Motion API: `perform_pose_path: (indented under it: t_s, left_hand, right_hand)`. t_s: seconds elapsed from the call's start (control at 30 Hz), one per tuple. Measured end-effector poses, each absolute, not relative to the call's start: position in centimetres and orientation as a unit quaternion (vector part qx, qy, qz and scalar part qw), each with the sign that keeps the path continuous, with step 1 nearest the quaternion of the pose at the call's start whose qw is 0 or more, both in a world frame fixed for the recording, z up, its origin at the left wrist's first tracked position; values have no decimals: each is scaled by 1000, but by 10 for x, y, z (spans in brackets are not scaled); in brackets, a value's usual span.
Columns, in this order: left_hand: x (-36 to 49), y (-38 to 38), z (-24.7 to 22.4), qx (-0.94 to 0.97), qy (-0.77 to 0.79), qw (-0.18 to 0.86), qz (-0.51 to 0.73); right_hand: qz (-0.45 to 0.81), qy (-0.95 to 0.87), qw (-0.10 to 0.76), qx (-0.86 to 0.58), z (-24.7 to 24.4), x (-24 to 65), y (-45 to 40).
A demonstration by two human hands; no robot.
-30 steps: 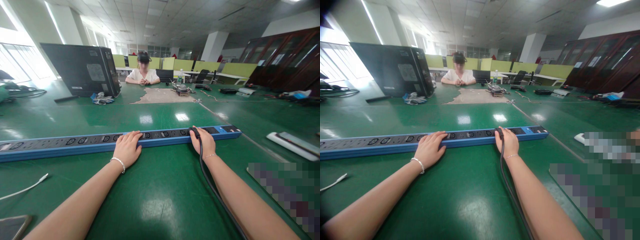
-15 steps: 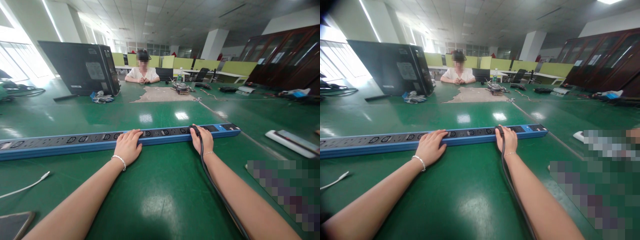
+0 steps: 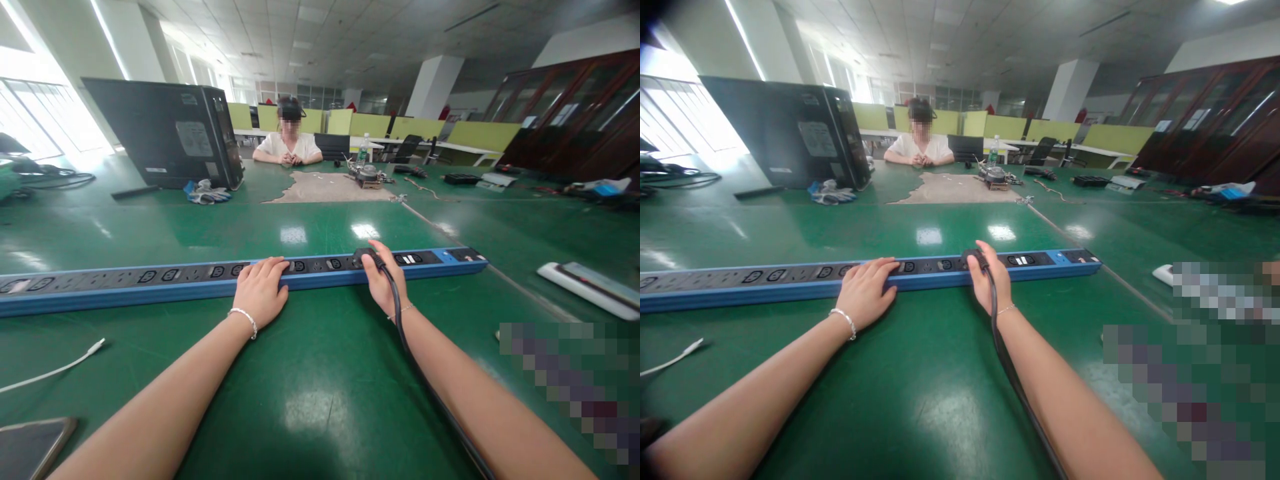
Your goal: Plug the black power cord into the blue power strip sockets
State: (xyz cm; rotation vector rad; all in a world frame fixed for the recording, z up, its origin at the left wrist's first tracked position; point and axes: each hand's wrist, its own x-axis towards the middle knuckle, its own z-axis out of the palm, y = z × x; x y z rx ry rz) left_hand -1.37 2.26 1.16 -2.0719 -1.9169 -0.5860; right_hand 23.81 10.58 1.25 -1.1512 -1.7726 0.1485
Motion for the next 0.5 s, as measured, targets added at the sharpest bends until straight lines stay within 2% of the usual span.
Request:
perform_pose_path:
  t_s: [0.1,0.17,0.37,0.5]
  left_hand:
    - [-13,23,11,-709,-661,127,-211]
    - [-13,24,10,-709,-660,125,-217]
    - [-12,24,9,-707,-660,123,-223]
    - [-12,24,10,-705,-661,121,-226]
  right_hand:
    - [98,-808,433,-387,18,209,96]
    - [124,-817,416,-379,20,194,92]
    - [143,-760,389,-501,24,173,95]
    - [153,-756,376,-514,29,167,99]
